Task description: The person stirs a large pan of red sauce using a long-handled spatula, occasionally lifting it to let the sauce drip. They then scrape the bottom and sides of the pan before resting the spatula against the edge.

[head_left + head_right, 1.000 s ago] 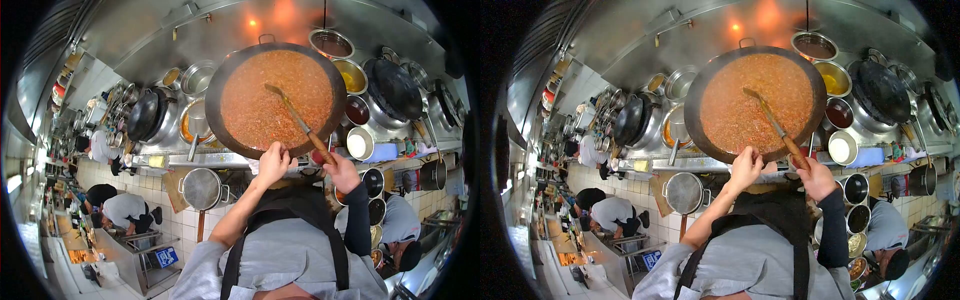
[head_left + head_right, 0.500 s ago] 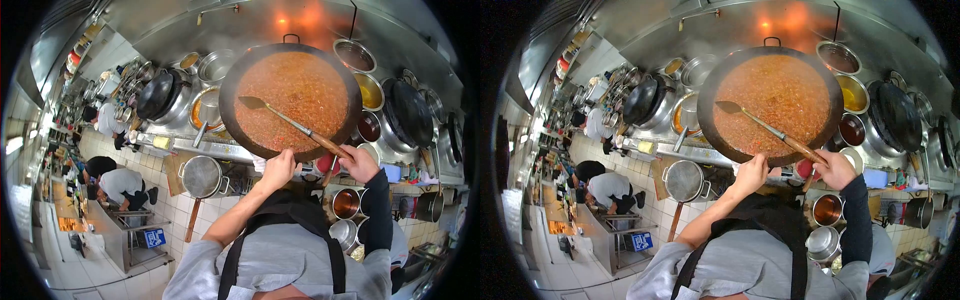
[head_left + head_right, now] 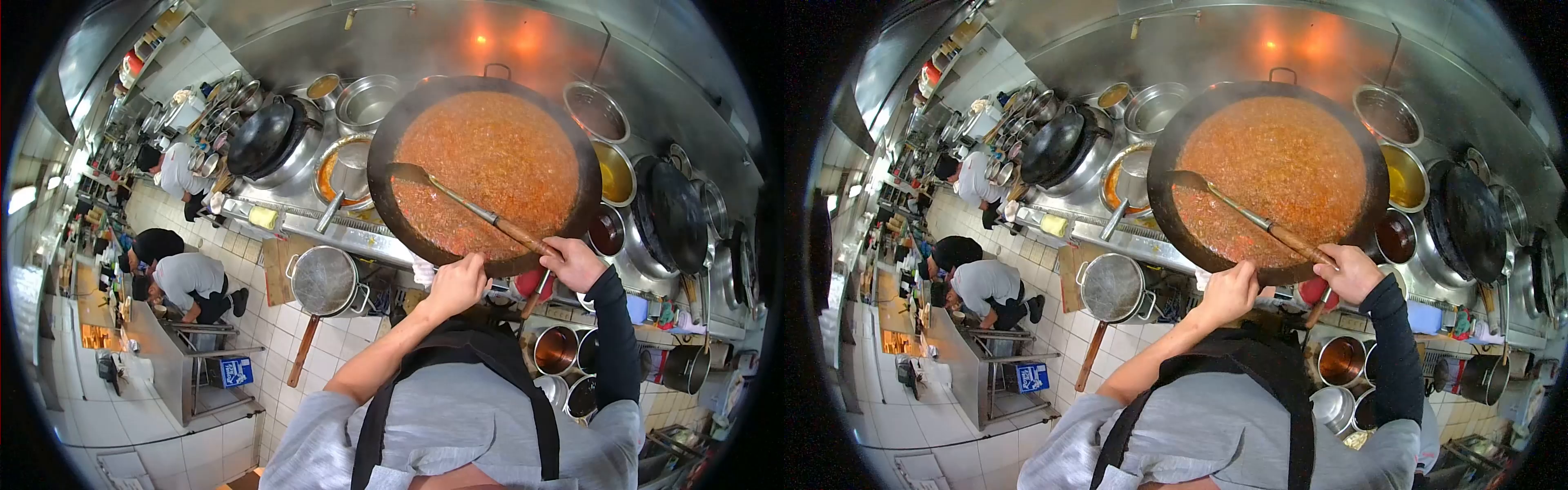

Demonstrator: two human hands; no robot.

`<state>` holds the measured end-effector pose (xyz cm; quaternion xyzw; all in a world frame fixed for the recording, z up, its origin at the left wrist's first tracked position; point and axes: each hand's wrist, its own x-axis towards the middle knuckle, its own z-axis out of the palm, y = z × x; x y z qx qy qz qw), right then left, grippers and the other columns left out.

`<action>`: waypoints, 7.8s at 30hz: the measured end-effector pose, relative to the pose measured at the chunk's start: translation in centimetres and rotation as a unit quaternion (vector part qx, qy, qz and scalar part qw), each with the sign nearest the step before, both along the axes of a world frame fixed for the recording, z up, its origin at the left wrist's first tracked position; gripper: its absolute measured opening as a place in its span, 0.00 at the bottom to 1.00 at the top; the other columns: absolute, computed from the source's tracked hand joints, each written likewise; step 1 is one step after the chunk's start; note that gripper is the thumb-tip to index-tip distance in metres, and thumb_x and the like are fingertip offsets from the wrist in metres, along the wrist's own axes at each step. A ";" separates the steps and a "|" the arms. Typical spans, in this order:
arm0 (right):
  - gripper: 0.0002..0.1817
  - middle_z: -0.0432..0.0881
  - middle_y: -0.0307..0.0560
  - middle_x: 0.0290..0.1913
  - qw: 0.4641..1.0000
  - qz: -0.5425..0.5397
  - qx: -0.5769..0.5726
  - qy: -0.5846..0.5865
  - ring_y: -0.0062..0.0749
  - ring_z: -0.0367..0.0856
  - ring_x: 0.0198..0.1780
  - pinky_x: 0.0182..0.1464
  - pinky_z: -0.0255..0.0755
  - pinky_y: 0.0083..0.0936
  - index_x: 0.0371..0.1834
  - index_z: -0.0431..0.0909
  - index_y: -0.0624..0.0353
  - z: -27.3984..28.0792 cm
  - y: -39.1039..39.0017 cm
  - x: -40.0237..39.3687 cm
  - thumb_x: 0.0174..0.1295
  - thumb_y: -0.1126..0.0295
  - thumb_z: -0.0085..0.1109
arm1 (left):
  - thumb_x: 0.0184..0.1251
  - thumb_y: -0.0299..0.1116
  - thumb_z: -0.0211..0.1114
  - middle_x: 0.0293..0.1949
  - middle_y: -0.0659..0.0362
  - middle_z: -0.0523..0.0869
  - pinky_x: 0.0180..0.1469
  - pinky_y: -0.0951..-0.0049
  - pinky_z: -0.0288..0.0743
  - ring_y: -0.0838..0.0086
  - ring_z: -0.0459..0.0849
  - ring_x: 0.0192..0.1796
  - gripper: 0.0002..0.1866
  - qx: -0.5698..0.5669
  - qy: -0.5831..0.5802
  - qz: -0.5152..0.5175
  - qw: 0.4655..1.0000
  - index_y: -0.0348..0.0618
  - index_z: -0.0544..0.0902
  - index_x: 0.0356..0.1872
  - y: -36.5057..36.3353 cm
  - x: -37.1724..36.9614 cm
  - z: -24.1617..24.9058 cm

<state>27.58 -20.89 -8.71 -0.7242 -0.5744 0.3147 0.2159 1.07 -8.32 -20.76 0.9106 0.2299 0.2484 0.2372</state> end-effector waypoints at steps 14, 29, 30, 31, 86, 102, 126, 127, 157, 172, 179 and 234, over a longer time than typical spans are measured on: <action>0.15 0.86 0.70 0.32 0.971 0.159 0.009 -0.180 0.63 0.90 0.40 0.46 0.81 0.53 0.45 0.84 0.72 10.4 9.3 2.8 0.73 0.66 0.67 | 0.70 0.28 0.69 0.34 0.49 0.86 0.34 0.49 0.84 0.48 0.90 0.33 0.09 0.005 -0.063 -0.014 0.998 0.40 0.79 0.46 0.7 0.6 0.1; 0.13 0.82 0.54 0.28 0.998 0.053 -0.036 -0.012 0.48 0.83 0.25 0.28 0.76 0.42 0.45 0.79 0.65 3.8 7.4 1.1 0.77 0.64 0.65 | 0.70 0.28 0.68 0.34 0.50 0.84 0.33 0.51 0.84 0.51 0.90 0.33 0.09 0.024 -0.058 -0.032 0.998 0.40 0.78 0.46 0.6 0.0 -0.3; 0.13 0.80 0.48 0.27 0.991 -0.006 -0.116 0.070 0.39 0.80 0.22 0.24 0.73 0.37 0.45 0.79 0.64 5.2 7.3 0.4 0.79 0.63 0.64 | 0.70 0.28 0.68 0.34 0.50 0.84 0.33 0.50 0.84 0.50 0.90 0.33 0.09 0.024 -0.057 -0.030 0.998 0.40 0.78 0.46 0.6 0.1 -0.3; 0.13 0.79 0.42 0.26 0.967 -0.064 -0.195 0.152 0.31 0.78 0.20 0.20 0.71 0.32 0.44 0.79 0.62 5.9 7.2 -0.1 0.80 0.62 0.63 | 0.71 0.28 0.68 0.34 0.50 0.84 0.33 0.49 0.84 0.50 0.90 0.33 0.09 0.022 -0.057 -0.028 0.998 0.40 0.78 0.46 0.6 0.1 -0.3; 0.12 0.83 0.69 0.33 0.993 0.081 -0.051 -0.076 0.70 0.84 0.37 0.43 0.76 0.51 0.43 0.84 0.69 11.9 4.4 -0.5 0.69 0.68 0.70 | 0.71 0.31 0.68 0.36 0.48 0.85 0.34 0.46 0.85 0.46 0.90 0.34 0.10 -0.009 -0.053 -0.012 0.998 0.40 0.78 0.46 0.4 -0.1 -0.2; 0.10 0.74 0.34 0.26 0.907 -0.099 -0.284 0.295 0.13 0.65 0.17 0.13 0.61 0.21 0.48 0.77 0.61 11.5 3.5 -1.0 0.85 0.64 0.58 | 0.69 0.29 0.69 0.34 0.50 0.84 0.33 0.49 0.84 0.48 0.89 0.32 0.11 -0.002 -0.077 -0.015 0.997 0.41 0.79 0.47 0.6 0.1 -0.4; 0.11 0.73 0.33 0.25 0.936 -0.095 -0.267 0.209 0.18 0.69 0.21 0.20 0.66 0.29 0.43 0.80 0.61 13.4 2.7 -2.7 0.82 0.65 0.60 | 0.69 0.28 0.69 0.35 0.49 0.84 0.34 0.49 0.84 0.48 0.90 0.33 0.10 -0.003 -0.081 -0.017 0.997 0.40 0.79 0.46 0.5 -0.1 -0.1; 0.12 0.74 0.37 0.24 0.958 -0.062 -0.230 0.158 0.22 0.71 0.21 0.23 0.68 0.32 0.43 0.81 0.62 13.0 2.6 -2.3 0.81 0.65 0.62 | 0.68 0.28 0.69 0.34 0.49 0.84 0.33 0.48 0.84 0.47 0.89 0.33 0.10 -0.007 -0.086 -0.016 0.996 0.40 0.79 0.46 0.5 -0.1 -0.1; 0.14 0.86 0.67 0.33 0.952 0.218 -0.023 -0.211 0.66 0.88 0.39 0.44 0.79 0.51 0.51 0.83 0.68 11.8 11.8 3.3 0.69 0.69 0.70 | 0.68 0.27 0.71 0.37 0.54 0.84 0.32 0.53 0.86 0.53 0.90 0.32 0.11 0.037 -0.091 -0.070 0.993 0.41 0.80 0.47 1.2 0.3 0.0; 0.09 0.71 0.30 0.25 0.902 -0.114 -0.219 0.354 0.13 0.62 0.16 0.13 0.57 0.20 0.46 0.73 0.54 0.1 3.3 0.9 0.84 0.63 0.59 | 0.69 0.26 0.70 0.35 0.49 0.84 0.32 0.48 0.83 0.47 0.90 0.32 0.10 0.007 -0.087 -0.049 0.995 0.41 0.77 0.46 0.5 -0.1 0.0; 0.07 0.71 0.31 0.26 0.905 -0.112 -0.230 0.339 0.10 0.61 0.17 0.15 0.54 0.17 0.50 0.75 0.54 0.9 -0.7 -0.2 0.86 0.63 0.56 | 0.69 0.25 0.68 0.34 0.49 0.84 0.32 0.48 0.83 0.47 0.89 0.32 0.09 -0.002 -0.098 -0.044 0.994 0.41 0.77 0.45 0.5 0.0 -0.4; 0.20 0.71 0.35 0.28 0.749 -0.192 -0.235 0.588 0.12 0.61 0.15 0.13 0.54 0.16 0.69 0.77 0.71 2.2 -11.1 -3.5 0.89 0.63 0.50 | 0.68 0.25 0.75 0.33 0.52 0.87 0.33 0.54 0.83 0.52 0.90 0.32 0.14 0.028 -0.137 -0.029 0.990 0.39 0.77 0.48 0.5 0.1 -0.6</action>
